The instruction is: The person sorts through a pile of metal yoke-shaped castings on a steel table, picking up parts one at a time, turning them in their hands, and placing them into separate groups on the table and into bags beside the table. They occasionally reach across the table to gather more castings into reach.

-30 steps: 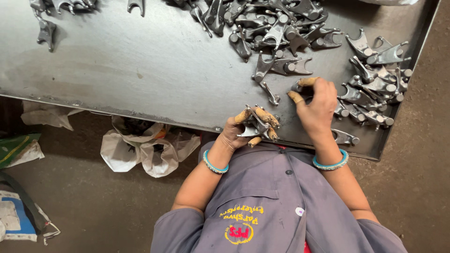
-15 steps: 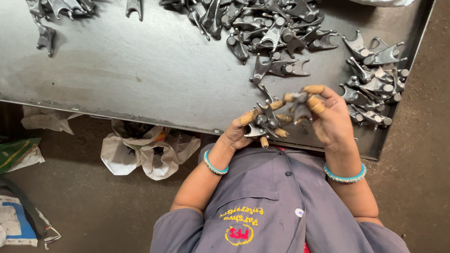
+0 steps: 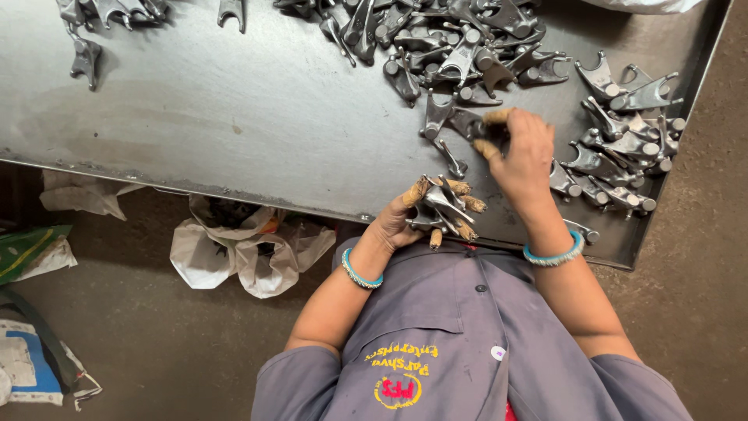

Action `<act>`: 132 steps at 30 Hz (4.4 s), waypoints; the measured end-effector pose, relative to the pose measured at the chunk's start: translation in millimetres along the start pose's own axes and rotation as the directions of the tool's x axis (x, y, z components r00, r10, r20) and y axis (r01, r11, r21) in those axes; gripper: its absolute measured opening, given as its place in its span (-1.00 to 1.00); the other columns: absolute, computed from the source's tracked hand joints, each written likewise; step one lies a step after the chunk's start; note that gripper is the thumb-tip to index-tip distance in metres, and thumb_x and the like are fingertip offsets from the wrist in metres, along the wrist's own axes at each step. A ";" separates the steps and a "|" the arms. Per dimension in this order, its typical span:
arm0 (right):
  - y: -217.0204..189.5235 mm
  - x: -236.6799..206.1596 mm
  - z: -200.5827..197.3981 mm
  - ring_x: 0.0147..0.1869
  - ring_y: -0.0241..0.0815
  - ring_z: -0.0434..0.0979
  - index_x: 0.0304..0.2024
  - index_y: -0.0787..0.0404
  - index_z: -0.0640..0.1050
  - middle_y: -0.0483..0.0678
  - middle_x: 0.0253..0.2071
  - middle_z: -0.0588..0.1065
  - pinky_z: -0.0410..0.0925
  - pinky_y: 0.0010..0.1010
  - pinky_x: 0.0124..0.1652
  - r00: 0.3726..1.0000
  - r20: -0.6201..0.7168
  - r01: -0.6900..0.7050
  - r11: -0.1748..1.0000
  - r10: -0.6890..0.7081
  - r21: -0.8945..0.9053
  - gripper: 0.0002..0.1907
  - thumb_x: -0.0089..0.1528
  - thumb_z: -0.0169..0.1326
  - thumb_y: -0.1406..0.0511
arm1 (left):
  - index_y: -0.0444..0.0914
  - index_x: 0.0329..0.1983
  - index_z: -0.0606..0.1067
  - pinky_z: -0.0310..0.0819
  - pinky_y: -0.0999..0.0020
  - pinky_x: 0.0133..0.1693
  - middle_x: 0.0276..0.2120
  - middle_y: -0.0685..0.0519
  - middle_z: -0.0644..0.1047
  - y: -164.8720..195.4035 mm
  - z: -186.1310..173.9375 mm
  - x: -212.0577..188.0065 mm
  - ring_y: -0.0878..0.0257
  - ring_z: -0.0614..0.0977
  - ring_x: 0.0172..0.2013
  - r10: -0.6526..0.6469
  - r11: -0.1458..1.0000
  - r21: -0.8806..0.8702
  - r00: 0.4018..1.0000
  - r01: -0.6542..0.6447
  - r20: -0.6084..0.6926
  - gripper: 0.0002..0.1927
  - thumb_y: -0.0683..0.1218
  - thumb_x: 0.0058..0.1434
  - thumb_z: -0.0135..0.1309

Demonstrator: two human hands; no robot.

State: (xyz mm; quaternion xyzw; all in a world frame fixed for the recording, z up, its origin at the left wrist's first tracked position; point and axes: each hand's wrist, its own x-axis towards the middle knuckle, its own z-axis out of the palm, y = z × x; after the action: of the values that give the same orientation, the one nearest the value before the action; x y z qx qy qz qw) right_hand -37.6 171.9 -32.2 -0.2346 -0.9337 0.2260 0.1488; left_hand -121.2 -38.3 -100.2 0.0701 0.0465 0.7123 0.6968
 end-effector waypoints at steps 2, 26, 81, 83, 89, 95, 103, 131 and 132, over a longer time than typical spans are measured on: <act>-1.0 -15.1 -5.8 0.06 0.02 0.45 -0.07 0.16 0.56 -0.06 -0.10 0.52 0.24 -0.12 0.08 0.999 0.032 0.007 1.000 -0.008 0.027 -0.61 0.11 0.43 0.31 | -0.42 0.43 0.29 0.67 0.27 -0.35 0.29 -0.42 0.40 1.0 0.6 0.4 -0.20 0.64 0.08 -0.001 1.000 -0.012 1.000 0.002 0.005 -0.16 0.28 0.36 0.13; 25.3 -61.5 -31.6 -0.12 -0.18 0.67 0.03 0.25 0.50 0.01 -0.14 0.63 0.52 -0.38 -0.23 0.772 0.540 -0.508 -0.186 0.334 0.841 -0.76 0.31 0.10 0.39 | -0.45 0.53 0.16 0.70 0.23 -0.23 0.27 -0.40 0.42 -0.8 6.4 -2.9 -0.09 0.63 0.11 0.008 0.996 0.093 0.998 -0.002 -0.065 -0.03 0.29 0.34 0.16; -17.0 -73.7 -51.1 -0.14 -0.23 0.63 0.01 0.26 0.50 0.06 -0.11 0.61 0.50 -0.45 -0.26 0.924 0.325 -0.371 0.270 0.201 0.889 -0.79 0.41 0.10 0.26 | -0.40 0.59 0.04 0.70 0.22 -0.23 0.21 -0.26 0.48 -10.0 -1.3 -9.1 -0.09 0.66 0.07 0.070 0.997 0.028 0.995 -0.068 -0.076 0.16 0.27 0.16 0.34; -46.1 -71.8 -63.3 -0.18 -0.23 0.62 -0.01 0.29 0.54 0.02 -0.13 0.61 0.48 -0.42 -0.21 0.983 0.179 -0.157 0.676 0.038 0.720 -0.77 0.33 0.19 0.30 | -0.33 0.64 0.03 0.70 0.19 -0.21 0.11 -0.19 0.51 -11.4 -2.1 -11.6 0.03 0.66 -0.01 0.085 0.996 -0.012 0.994 -0.085 -0.065 0.13 0.23 0.21 0.35; -85.9 -52.5 -66.8 -0.15 -0.09 0.57 -0.15 0.24 0.63 -0.01 -0.13 0.60 0.44 -0.33 -0.19 0.957 0.097 0.230 0.915 -0.275 0.331 -0.74 0.11 0.35 0.39 | -0.27 0.63 0.02 0.69 0.20 -0.20 0.15 -0.12 0.53 -13.2 -0.7 -13.4 0.11 0.68 -0.02 0.108 0.993 -0.040 0.990 -0.112 -0.086 0.13 0.08 0.15 0.42; -57.3 -51.8 -63.0 -0.07 -0.17 0.61 -0.03 0.24 0.57 -0.01 -0.06 0.59 0.47 -0.35 -0.07 0.997 0.076 -0.057 0.882 0.024 0.468 -0.72 0.23 0.32 0.39 | -0.28 0.56 0.02 0.69 0.20 -0.31 0.20 -0.25 0.49 -13.5 -10.3 -17.3 -0.02 0.66 0.04 0.196 0.976 -0.074 0.974 -0.205 -0.114 0.11 0.03 0.09 0.43; -37.1 -81.4 2.3 -0.04 0.10 0.51 0.11 0.30 0.48 0.11 -0.13 0.48 0.43 -0.17 -0.05 0.972 0.201 0.079 0.974 -0.123 0.214 -0.36 0.00 0.41 0.40 | -0.22 0.64 0.04 0.68 0.19 -0.31 0.26 -0.29 0.43 -22.8 -33.0 -19.9 -0.06 0.65 0.05 0.312 0.933 -0.163 0.947 -0.320 -0.072 0.04 -0.01 0.22 0.37; 72.8 -92.5 -8.4 -0.33 -0.25 0.49 0.08 0.15 0.52 0.03 -0.23 0.58 0.36 -0.47 -0.32 0.708 0.652 -0.497 -0.464 0.270 0.733 -0.68 0.45 0.00 0.10 | -0.23 0.61 0.05 0.68 0.17 -0.31 0.36 -0.41 0.30 -19.8 3.3 -2.3 -0.26 0.59 0.12 0.232 0.971 -0.039 0.966 -0.237 -0.111 0.07 0.03 0.16 0.40; 70.9 -87.1 -13.6 -0.34 -0.25 0.50 0.08 0.16 0.52 0.03 -0.23 0.59 0.38 -0.47 -0.31 0.704 0.650 -0.496 -0.458 0.284 0.738 -0.69 0.44 0.00 0.11 | -0.22 0.61 0.05 0.68 0.19 -0.31 0.36 -0.39 0.31 -18.7 9.2 1.3 -0.25 0.59 0.11 0.230 0.972 -0.027 0.965 -0.235 -0.124 0.05 0.03 0.18 0.39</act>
State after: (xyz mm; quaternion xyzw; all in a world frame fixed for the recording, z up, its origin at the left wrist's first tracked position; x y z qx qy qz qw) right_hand 67.5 188.5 -70.4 -0.3446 -0.2303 0.9039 0.1062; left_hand -101.3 -36.9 -94.2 0.0178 0.0648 0.7928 0.6058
